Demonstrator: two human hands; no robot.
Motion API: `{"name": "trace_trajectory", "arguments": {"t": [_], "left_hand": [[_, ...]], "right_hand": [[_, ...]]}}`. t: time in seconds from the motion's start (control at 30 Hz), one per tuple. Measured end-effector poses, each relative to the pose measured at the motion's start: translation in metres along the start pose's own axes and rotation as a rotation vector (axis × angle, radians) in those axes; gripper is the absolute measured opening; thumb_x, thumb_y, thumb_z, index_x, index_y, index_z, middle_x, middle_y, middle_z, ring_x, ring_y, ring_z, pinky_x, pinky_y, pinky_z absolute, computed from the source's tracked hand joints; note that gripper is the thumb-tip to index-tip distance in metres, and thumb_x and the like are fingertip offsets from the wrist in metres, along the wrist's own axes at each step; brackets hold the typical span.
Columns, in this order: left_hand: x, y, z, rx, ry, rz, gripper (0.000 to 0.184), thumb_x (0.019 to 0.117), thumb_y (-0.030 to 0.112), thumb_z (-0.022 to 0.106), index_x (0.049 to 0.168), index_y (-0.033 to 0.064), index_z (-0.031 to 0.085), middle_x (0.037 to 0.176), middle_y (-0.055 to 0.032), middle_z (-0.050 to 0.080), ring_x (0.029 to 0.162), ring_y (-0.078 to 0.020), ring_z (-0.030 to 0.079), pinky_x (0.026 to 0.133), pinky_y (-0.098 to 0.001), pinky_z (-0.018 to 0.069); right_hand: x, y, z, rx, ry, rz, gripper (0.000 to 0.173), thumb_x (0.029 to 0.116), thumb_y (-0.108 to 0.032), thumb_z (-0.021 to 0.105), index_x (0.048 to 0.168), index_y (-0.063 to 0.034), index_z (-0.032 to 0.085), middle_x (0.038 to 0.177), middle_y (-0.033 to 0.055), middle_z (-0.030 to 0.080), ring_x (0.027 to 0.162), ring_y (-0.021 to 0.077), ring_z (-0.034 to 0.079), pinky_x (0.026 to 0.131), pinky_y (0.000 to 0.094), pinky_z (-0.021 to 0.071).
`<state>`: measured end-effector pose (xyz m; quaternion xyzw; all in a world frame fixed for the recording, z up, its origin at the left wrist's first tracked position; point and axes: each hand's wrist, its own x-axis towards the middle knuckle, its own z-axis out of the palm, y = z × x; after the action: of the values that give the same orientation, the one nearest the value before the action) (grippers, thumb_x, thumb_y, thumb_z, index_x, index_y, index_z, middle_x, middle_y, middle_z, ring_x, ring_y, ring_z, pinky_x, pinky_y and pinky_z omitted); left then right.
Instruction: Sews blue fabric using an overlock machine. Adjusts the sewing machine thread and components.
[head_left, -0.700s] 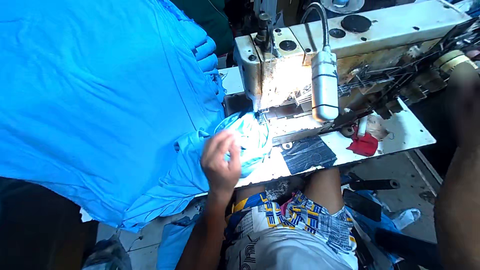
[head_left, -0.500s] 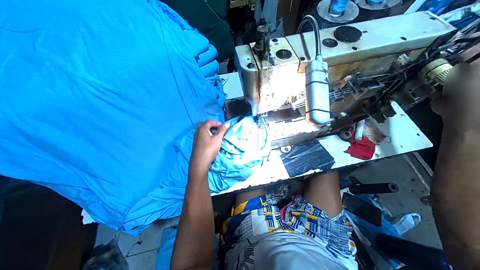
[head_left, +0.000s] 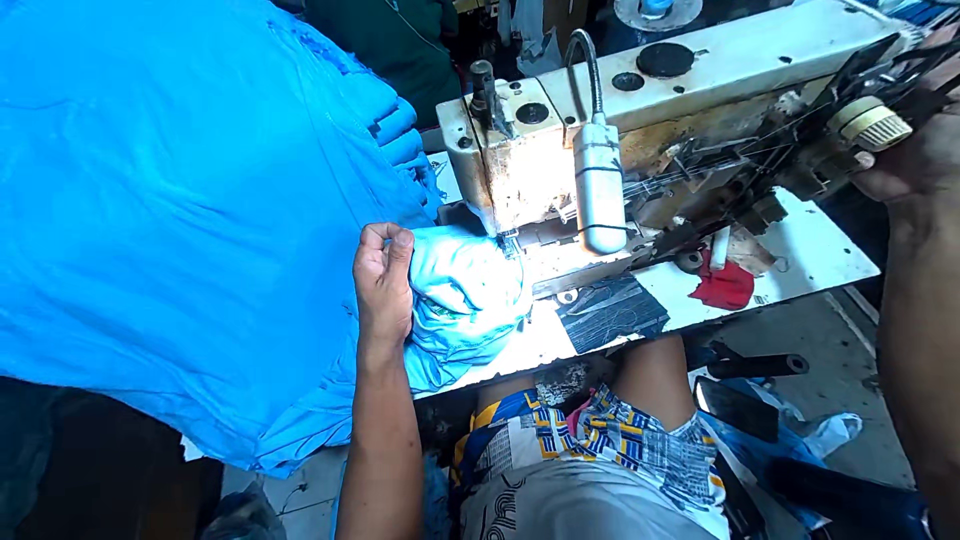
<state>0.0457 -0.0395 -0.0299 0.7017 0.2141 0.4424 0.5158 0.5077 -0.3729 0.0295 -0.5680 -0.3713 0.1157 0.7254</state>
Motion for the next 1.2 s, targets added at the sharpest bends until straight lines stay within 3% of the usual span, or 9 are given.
{"name": "trace_trajectory", "arguments": {"t": [0.17, 0.37, 0.5, 0.57, 0.7, 0.83, 0.93, 1.07, 1.2], "left_hand": [[-0.003, 0.006, -0.003, 0.032, -0.053, 0.01, 0.011, 0.1082, 0.027, 0.053, 0.111, 0.0169, 0.056, 0.083, 0.0034, 0.063, 0.071, -0.0052, 0.064, 0.064, -0.0229, 0.0573], [-0.003, 0.02, -0.003, 0.328, -0.025, 0.027, 0.024, 0.1095, 0.037, 0.048, 0.105, 0.0167, 0.061, 0.085, 0.0018, 0.062, 0.072, -0.008, 0.061, 0.064, -0.0271, 0.0534], [-0.007, 0.044, 0.014, 0.866, -0.025, 0.01, 0.043, 0.1047, 0.053, 0.049, 0.122, 0.0171, 0.065, 0.133, -0.0034, 0.061, 0.117, -0.0201, 0.062, 0.093, -0.0502, 0.0538], [-0.011, 0.051, 0.031, 0.956, -0.087, 0.003, 0.046, 0.1024, 0.046, 0.058, 0.137, 0.0153, 0.059, 0.143, -0.0098, 0.057, 0.121, -0.029, 0.062, 0.095, -0.0568, 0.0537], [-0.016, 0.037, 0.064, 1.143, -0.181, -0.029, 0.068, 0.0879, 0.041, 0.078, 0.143, 0.0085, 0.055, 0.132, -0.0189, 0.061, 0.115, -0.0404, 0.064, 0.086, -0.064, 0.0547], [-0.018, 0.015, 0.077, 1.152, -0.142, -0.002, 0.031, 0.0919, 0.035, 0.07, 0.113, 0.0117, 0.07, 0.114, -0.0148, 0.064, 0.106, -0.0355, 0.065, 0.075, -0.0584, 0.0556], [-0.021, 0.001, 0.084, 1.153, -0.062, 0.098, 0.025, 0.0953, 0.028, 0.063, 0.111, 0.0096, 0.069, 0.118, -0.0154, 0.063, 0.108, -0.0354, 0.065, 0.078, -0.056, 0.056], [-0.025, -0.012, 0.092, 1.175, 0.028, 0.161, 0.03, 0.1007, 0.025, 0.052, 0.12, 0.0047, 0.062, 0.117, -0.017, 0.066, 0.106, -0.0343, 0.067, 0.076, -0.0529, 0.0565], [-0.027, -0.013, 0.095, 1.203, 0.034, 0.178, 0.03, 0.1021, 0.025, 0.05, 0.12, 0.0028, 0.061, 0.107, -0.0187, 0.067, 0.09, -0.0355, 0.071, 0.065, -0.0535, 0.0557]], "right_hand": [[0.007, 0.002, -0.01, 0.01, -0.05, -0.017, 0.032, 0.1085, -0.024, 0.037, 0.132, -0.0253, 0.059, 0.094, -0.0081, 0.066, 0.061, 0.0011, 0.058, 0.048, 0.0188, 0.0496], [0.009, 0.003, -0.013, -0.021, -0.029, -0.009, 0.026, 0.1096, -0.028, 0.041, 0.123, -0.027, 0.063, 0.09, -0.0098, 0.066, 0.06, 0.0008, 0.057, 0.048, 0.0187, 0.0485], [0.011, -0.007, 0.001, -0.106, 0.099, 0.034, 0.022, 0.107, -0.033, 0.044, 0.093, -0.0288, 0.059, 0.073, -0.0121, 0.058, 0.054, 0.0016, 0.051, 0.048, 0.0215, 0.0461], [0.01, -0.014, 0.011, -0.172, 0.168, 0.044, 0.026, 0.1065, -0.034, 0.045, 0.085, -0.0277, 0.056, 0.07, -0.0115, 0.054, 0.057, 0.0034, 0.05, 0.055, 0.0255, 0.048], [0.017, -0.019, 0.016, -0.234, 0.16, 0.032, 0.021, 0.1052, -0.036, 0.046, 0.091, -0.0273, 0.058, 0.082, -0.0112, 0.059, 0.077, 0.0042, 0.06, 0.074, 0.0304, 0.0539], [0.02, -0.034, 0.028, -0.348, 0.145, 0.101, 0.024, 0.1061, -0.044, 0.047, 0.108, -0.0259, 0.063, 0.097, -0.0104, 0.065, 0.092, 0.004, 0.064, 0.082, 0.0315, 0.0565], [0.024, -0.041, 0.032, -0.413, 0.183, 0.199, 0.028, 0.1046, -0.051, 0.049, 0.108, -0.0273, 0.064, 0.095, -0.011, 0.065, 0.088, 0.0032, 0.064, 0.078, 0.0296, 0.056], [0.025, -0.04, 0.037, -0.351, 0.165, 0.206, 0.016, 0.1047, -0.038, 0.052, 0.11, -0.0278, 0.063, 0.092, -0.0118, 0.064, 0.08, 0.0011, 0.062, 0.07, 0.0239, 0.054], [0.024, -0.026, 0.032, -0.352, 0.107, -0.04, 0.014, 0.1073, -0.022, 0.044, 0.113, -0.0202, 0.057, 0.101, -0.0119, 0.061, 0.097, -0.0038, 0.06, 0.089, 0.0208, 0.0531]]}}
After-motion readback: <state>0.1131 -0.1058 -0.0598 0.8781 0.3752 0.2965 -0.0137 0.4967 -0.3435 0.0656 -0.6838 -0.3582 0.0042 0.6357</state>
